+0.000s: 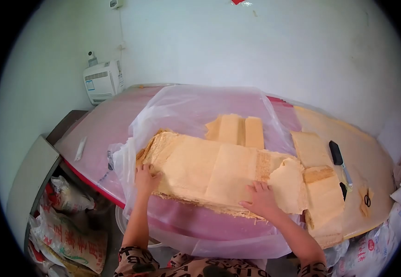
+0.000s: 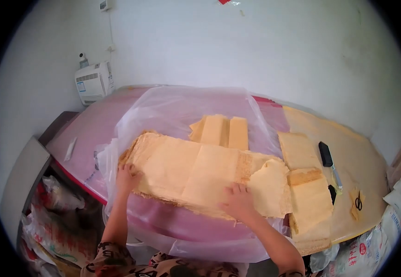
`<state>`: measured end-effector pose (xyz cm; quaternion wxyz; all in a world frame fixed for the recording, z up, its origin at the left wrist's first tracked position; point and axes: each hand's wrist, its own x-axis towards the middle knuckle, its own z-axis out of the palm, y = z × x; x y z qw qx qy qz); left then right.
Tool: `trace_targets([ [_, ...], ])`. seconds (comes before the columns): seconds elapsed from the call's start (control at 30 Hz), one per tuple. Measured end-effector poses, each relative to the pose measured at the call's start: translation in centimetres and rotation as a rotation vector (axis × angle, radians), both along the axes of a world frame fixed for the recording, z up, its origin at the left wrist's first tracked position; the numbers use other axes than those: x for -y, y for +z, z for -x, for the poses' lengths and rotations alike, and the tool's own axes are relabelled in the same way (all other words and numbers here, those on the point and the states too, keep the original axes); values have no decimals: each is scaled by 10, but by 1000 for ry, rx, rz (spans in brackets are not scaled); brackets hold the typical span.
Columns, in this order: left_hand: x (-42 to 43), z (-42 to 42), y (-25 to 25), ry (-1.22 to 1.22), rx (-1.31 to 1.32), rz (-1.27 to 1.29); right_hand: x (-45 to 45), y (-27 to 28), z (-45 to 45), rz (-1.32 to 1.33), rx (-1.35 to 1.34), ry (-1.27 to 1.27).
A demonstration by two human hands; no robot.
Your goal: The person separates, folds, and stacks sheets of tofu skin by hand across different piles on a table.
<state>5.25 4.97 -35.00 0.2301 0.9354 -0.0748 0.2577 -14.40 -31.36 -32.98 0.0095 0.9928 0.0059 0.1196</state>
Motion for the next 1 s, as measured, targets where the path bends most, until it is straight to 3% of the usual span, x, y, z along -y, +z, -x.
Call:
trace_targets([
  [0.23,-3,-14,-2,-53,-128,44,3,-14,-3,57,95,112],
  [0.3,-5,-18,-5,-67,-142,95,-4,1,-2,24,-17,76],
  [0.37,10,-19,6,-234,-260,759,-5,-6,-3,-2,62,108],
  [0.4,23,-17,11,-257,-268,751,-3,-9,0,-22,134,141],
  [0.47,62,9,42,-527,-239,1302,-4,-8,3,-50,149,119],
  [0.5,83,23,58,-549,-256,1294,-5,-7,3,-71,162,128],
  [0.57,133,54,80,-641,-194,976,2,-19,-3,-144,165,104],
  [0.67,220,90,77,-850,-200,847,21,-22,-12,-376,113,29],
  [0.73,269,120,77,-956,-118,709,40,-19,-10,-1373,492,-101],
  [0.77,290,134,69,-1009,-55,660,53,-10,-2,-1365,505,-107],
  [0.83,323,154,45,-1137,-43,675,87,10,25,-2070,458,-232],
  [0.87,336,158,30,-1153,-42,677,101,9,34,-2064,476,-235],
  [0.93,356,163,-1,-1231,4,393,121,2,47,-2094,274,-293],
  [0.97,359,166,-10,-1242,5,394,107,10,52,-1872,374,-450],
  [1.0,359,167,-20,-1255,-51,329,106,2,52,-1872,384,-453],
])
